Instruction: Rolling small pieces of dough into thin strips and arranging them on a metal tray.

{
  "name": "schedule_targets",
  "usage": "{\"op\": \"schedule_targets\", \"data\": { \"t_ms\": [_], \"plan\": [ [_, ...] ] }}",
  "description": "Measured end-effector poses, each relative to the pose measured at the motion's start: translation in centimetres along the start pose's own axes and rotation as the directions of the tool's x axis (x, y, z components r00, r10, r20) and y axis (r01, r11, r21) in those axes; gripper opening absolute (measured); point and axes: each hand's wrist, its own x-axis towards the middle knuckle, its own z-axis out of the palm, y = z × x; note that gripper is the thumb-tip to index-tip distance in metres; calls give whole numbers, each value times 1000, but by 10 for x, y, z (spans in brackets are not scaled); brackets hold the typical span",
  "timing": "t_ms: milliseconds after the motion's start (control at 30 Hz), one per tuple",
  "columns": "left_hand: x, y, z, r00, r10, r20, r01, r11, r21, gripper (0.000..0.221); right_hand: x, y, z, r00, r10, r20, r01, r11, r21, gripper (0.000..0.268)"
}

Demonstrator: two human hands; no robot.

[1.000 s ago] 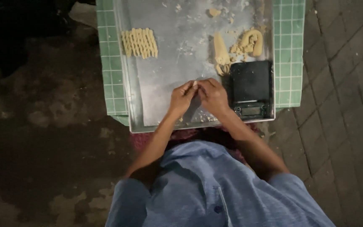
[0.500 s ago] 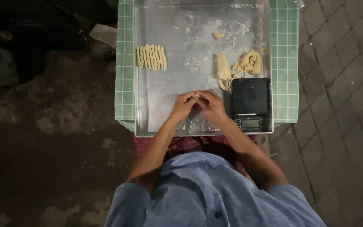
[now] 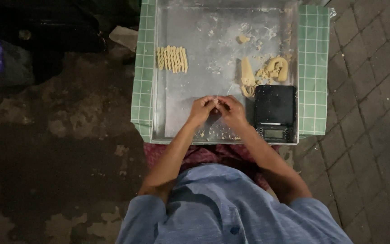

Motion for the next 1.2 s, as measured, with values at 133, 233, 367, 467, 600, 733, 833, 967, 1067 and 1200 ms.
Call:
{"op": "schedule_targets", "data": {
  "t_ms": [133,233,367,467,600,733,833,967,1067,1200],
  "plan": [
    [12,-24,-5,999,0,49,1,1000,-20,16,0,-4,-3,997,-67,37,68,998,-17,30],
    [14,-23,-7,996,1,84,-2,1000,14,19,2,-9,-4,997,-68,29,69,997,-25,26],
    [-3,4,0,1000,4,-14,-2,996,90,25,-3,4,5,999,-17,-43,16,1000,-10,14],
    [5,-8,1,993,-83,-80,93,988,127,35,-3,14,2,996,10,-89,-9,1000,7,11],
    [5,-2,3,991,-98,-86,112,980,164,25,4,-14,-5,995,57,-83,-56,998,16,10],
    [3,2,1,991,-122,-52,127,988,86,26,7,-7,-6,997,75,5,-75,991,106,15],
    [2,7,0,992,-125,-1,124,991,-55,21,2,11,-3,992,127,6,-126,975,182,21],
    [8,-17,-7,996,-55,68,64,989,-132,17,-2,24,-2,988,139,65,-151,956,253,32],
    [10,-20,-8,998,-40,56,50,980,-193,30,0,23,-3,988,133,75,-148,954,263,26],
    [7,-7,-2,993,-103,54,109,986,-123,23,6,14,-3,983,175,59,-184,954,236,20]
  ]
}}
